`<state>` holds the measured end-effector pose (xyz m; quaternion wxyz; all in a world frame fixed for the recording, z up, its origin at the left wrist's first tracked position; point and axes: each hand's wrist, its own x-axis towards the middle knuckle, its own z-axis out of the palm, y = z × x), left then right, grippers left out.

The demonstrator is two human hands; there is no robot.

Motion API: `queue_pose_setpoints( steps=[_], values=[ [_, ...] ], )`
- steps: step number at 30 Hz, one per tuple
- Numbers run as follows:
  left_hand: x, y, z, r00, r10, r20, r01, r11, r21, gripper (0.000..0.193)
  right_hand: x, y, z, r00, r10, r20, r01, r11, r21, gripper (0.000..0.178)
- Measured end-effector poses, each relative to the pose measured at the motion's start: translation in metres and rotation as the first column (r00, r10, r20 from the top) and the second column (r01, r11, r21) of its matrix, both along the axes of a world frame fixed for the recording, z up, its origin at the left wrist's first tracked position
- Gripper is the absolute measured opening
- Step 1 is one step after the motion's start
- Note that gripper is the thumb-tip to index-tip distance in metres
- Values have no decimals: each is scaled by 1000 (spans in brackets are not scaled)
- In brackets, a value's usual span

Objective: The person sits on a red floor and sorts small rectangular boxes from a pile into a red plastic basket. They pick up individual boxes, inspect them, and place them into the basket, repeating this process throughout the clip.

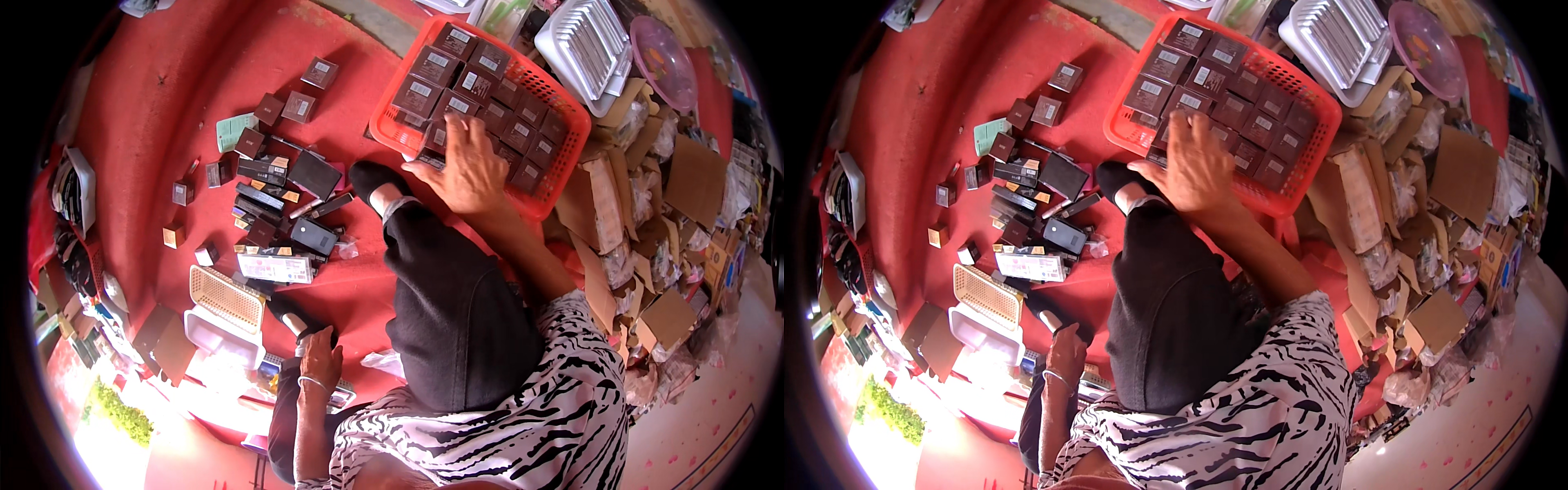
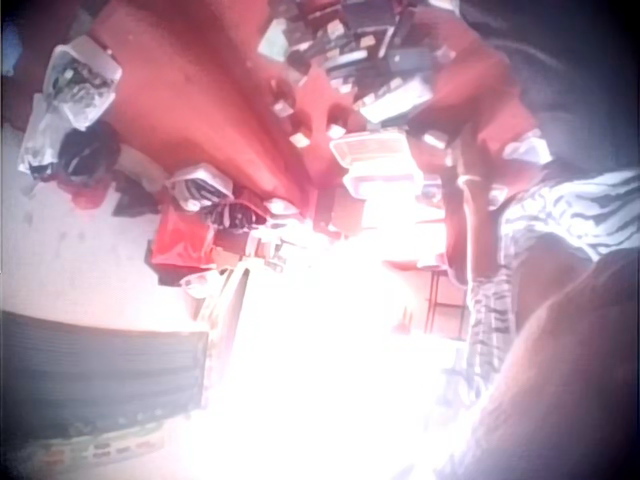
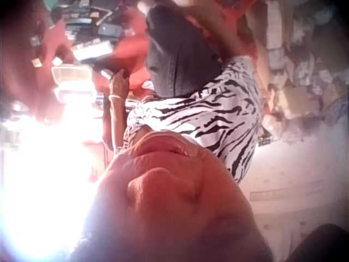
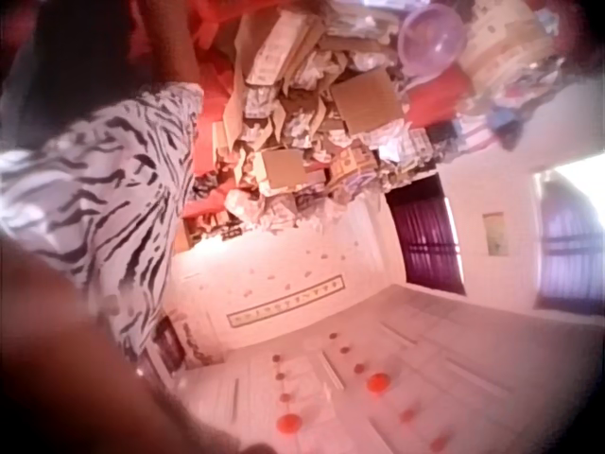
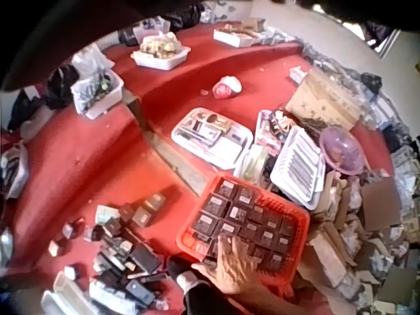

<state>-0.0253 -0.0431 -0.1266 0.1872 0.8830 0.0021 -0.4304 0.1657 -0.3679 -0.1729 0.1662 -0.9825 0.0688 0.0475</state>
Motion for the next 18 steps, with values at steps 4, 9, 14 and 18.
queue_pose_setpoints(
  steps=[4,9,14,18],
  values=[
    [6,-2,2,999,-9,-41,9,1000,24,43,14,12,-9,982,-81,-172,75,996,-43,66],
    [5,-3,2,1000,5,-16,-5,1000,20,43,-1,-6,-19,986,-156,57,134,949,284,44],
    [1,-3,2,1000,8,-14,-8,1000,-10,42,-6,-21,-31,984,-117,132,16,804,595,33],
    [9,-4,1,999,32,-30,-32,999,12,42,-17,-22,-29,933,35,359,-56,997,48,32]
  ],
)
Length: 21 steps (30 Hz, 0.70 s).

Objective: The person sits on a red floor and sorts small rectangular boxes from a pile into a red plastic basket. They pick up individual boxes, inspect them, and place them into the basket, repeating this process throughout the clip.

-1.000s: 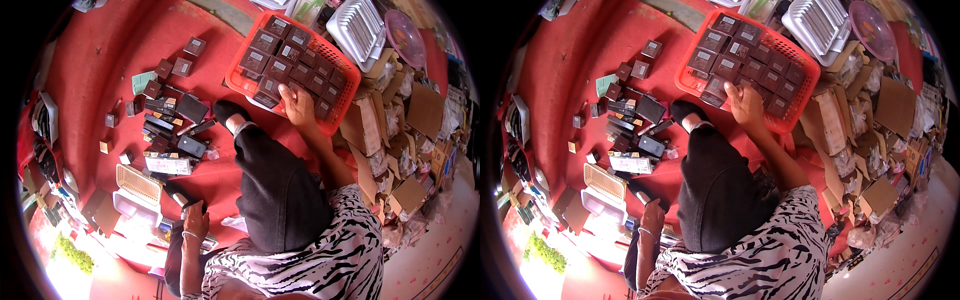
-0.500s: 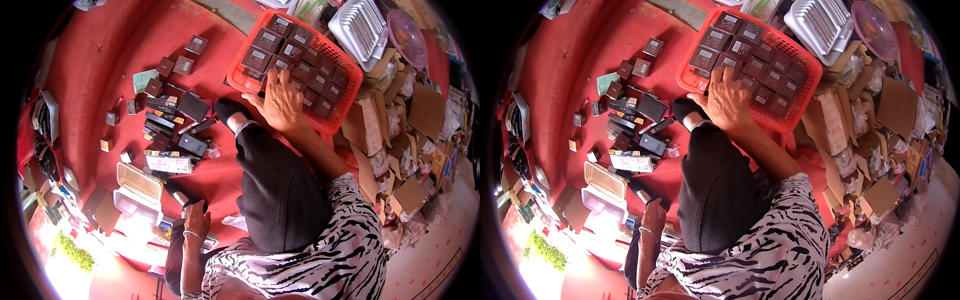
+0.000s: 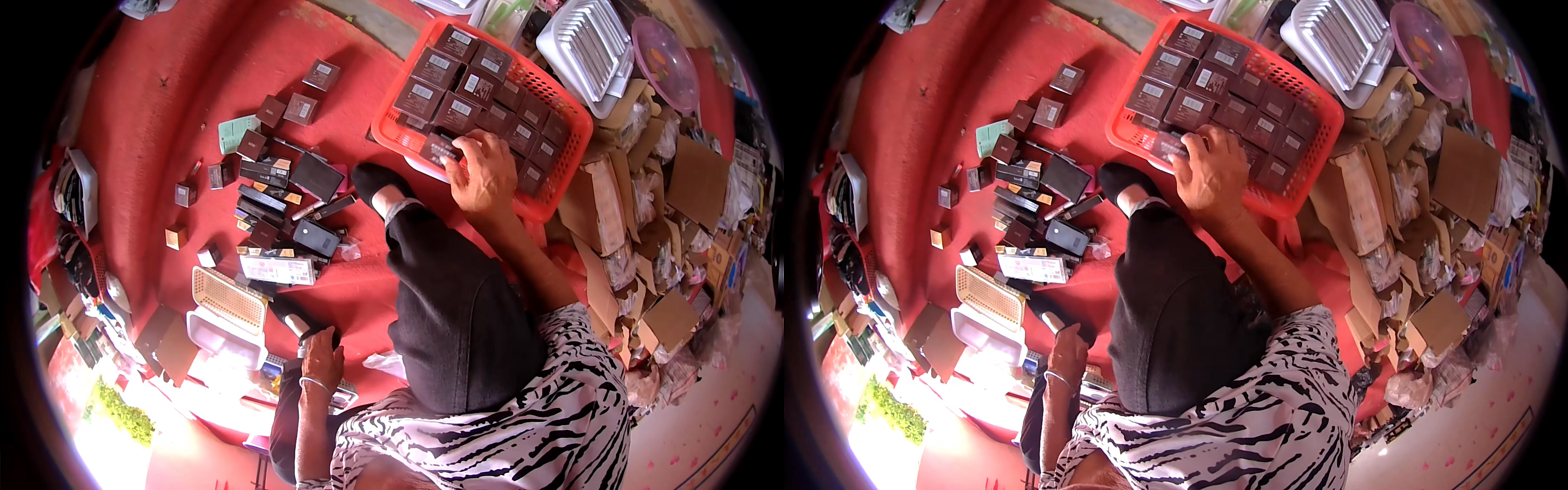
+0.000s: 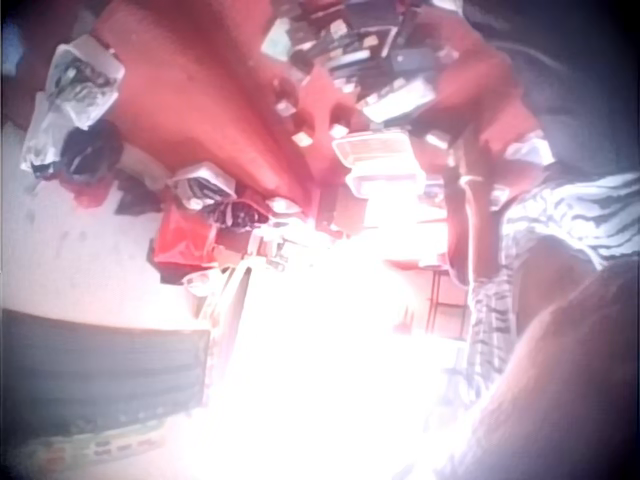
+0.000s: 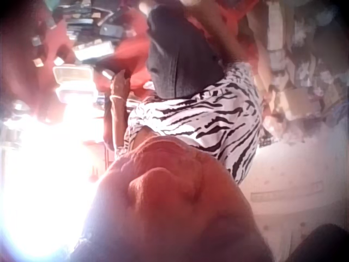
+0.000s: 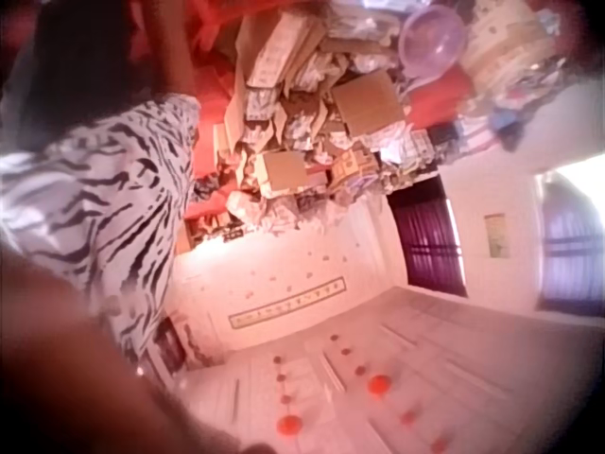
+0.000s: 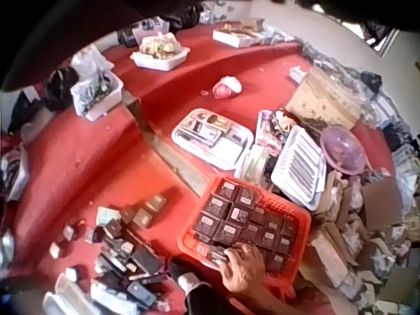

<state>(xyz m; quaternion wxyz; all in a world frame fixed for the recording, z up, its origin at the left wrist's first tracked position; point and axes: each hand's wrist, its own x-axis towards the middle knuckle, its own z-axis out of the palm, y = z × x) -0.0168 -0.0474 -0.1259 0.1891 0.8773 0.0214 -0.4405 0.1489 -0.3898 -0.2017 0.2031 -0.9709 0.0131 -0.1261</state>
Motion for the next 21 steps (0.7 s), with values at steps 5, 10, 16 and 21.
queue_pose_setpoints(
  steps=[5,10,16,21],
  values=[
    [-1,-3,7,1000,-10,8,10,1000,-5,42,-4,3,3,992,68,-104,-76,994,-72,39],
    [-5,4,1,998,-45,46,46,999,-25,42,-2,4,-15,987,33,-159,-16,994,108,44],
    [-4,1,1,998,-58,25,59,998,-23,42,3,10,-11,969,54,-240,-49,998,24,50],
    [-2,0,4,999,-47,2,47,999,14,43,5,8,2,960,-20,-279,27,999,21,59]
  ],
)
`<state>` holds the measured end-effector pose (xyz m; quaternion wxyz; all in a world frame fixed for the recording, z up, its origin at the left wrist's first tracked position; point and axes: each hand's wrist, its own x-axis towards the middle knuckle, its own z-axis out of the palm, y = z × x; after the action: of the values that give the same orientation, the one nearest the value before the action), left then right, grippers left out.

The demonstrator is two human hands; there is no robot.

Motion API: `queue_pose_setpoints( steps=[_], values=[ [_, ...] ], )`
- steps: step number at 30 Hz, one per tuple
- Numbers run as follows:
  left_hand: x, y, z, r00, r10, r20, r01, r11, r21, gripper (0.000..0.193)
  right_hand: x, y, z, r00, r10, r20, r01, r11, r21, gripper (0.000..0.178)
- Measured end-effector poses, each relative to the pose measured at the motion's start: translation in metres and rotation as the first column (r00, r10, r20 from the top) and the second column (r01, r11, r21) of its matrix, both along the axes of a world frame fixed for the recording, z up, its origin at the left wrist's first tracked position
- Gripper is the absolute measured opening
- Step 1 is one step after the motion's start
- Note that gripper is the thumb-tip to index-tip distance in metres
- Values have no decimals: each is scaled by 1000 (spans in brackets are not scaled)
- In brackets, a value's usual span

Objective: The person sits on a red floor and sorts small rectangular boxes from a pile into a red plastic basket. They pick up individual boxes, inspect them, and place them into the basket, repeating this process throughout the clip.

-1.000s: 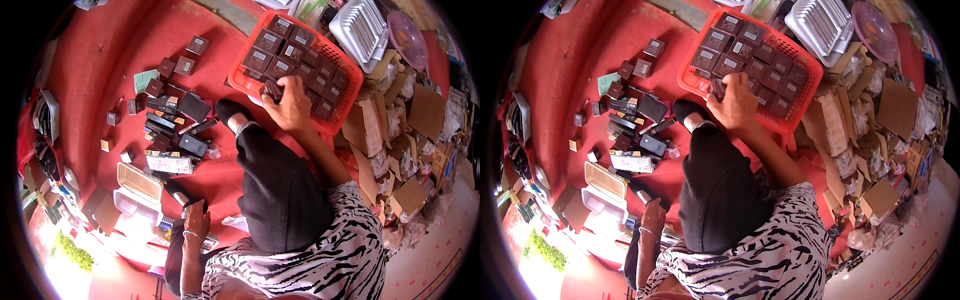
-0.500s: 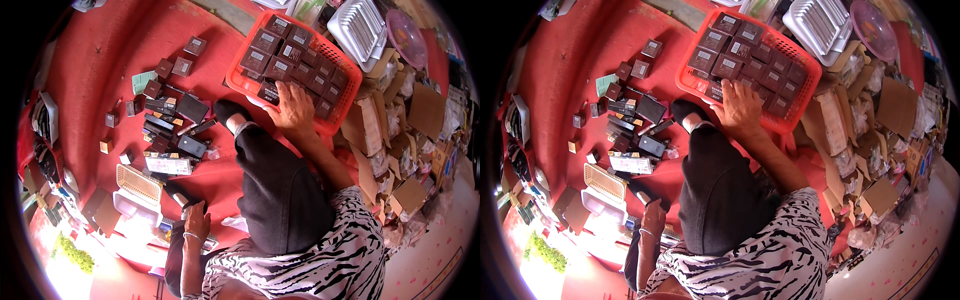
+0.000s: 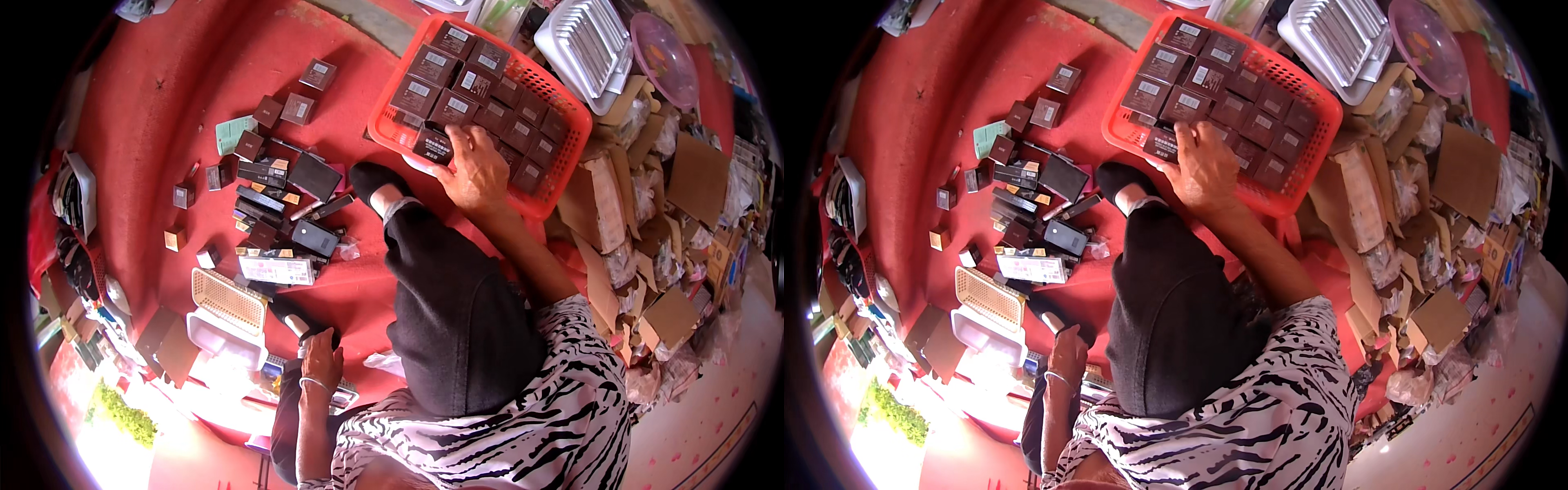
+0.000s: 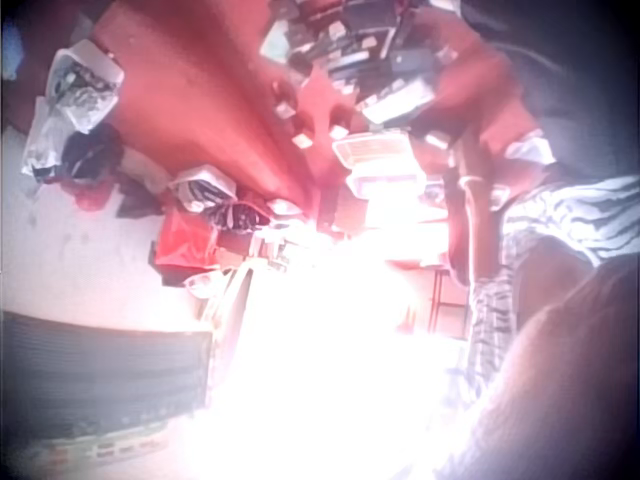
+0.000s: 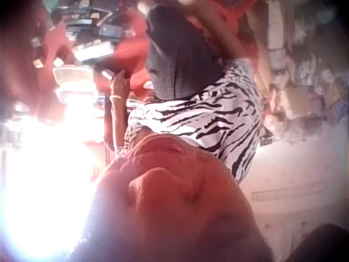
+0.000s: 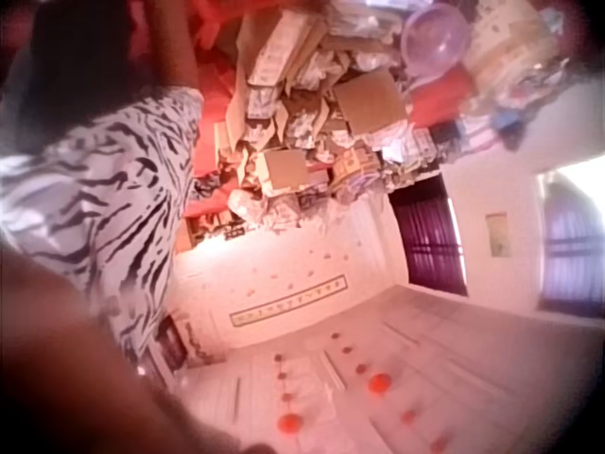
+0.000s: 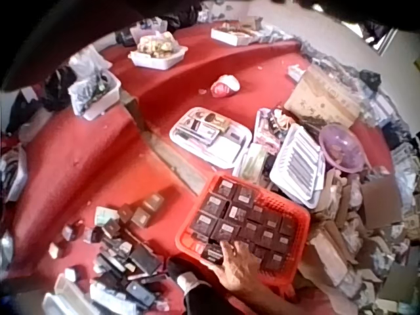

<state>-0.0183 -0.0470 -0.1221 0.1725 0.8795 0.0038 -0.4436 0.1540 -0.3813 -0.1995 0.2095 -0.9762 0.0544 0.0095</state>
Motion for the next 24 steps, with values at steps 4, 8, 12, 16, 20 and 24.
queue_pose_setpoints(
  steps=[4,8,12,16,20,24],
  values=[
    [-4,0,-4,1000,-15,-9,15,1000,13,43,0,-1,0,990,106,97,-103,994,-34,60],
    [-1,-1,-2,1000,-23,13,23,1000,2,43,-1,-6,-13,993,119,6,-119,993,9,56],
    [-7,4,-6,1000,-16,13,15,1000,5,43,9,-13,0,973,172,-152,-169,985,32,51],
    [-7,5,-9,999,-31,-24,31,999,24,43,1,-10,-23,989,108,96,-117,989,93,50],
    [-5,6,-8,999,-22,-44,24,998,65,43,-2,1,-19,999,4,50,-8,996,91,47],
    [-9,9,-10,998,-52,-46,55,997,62,43,-2,-6,-15,994,55,91,-61,996,65,45]
  ],
)
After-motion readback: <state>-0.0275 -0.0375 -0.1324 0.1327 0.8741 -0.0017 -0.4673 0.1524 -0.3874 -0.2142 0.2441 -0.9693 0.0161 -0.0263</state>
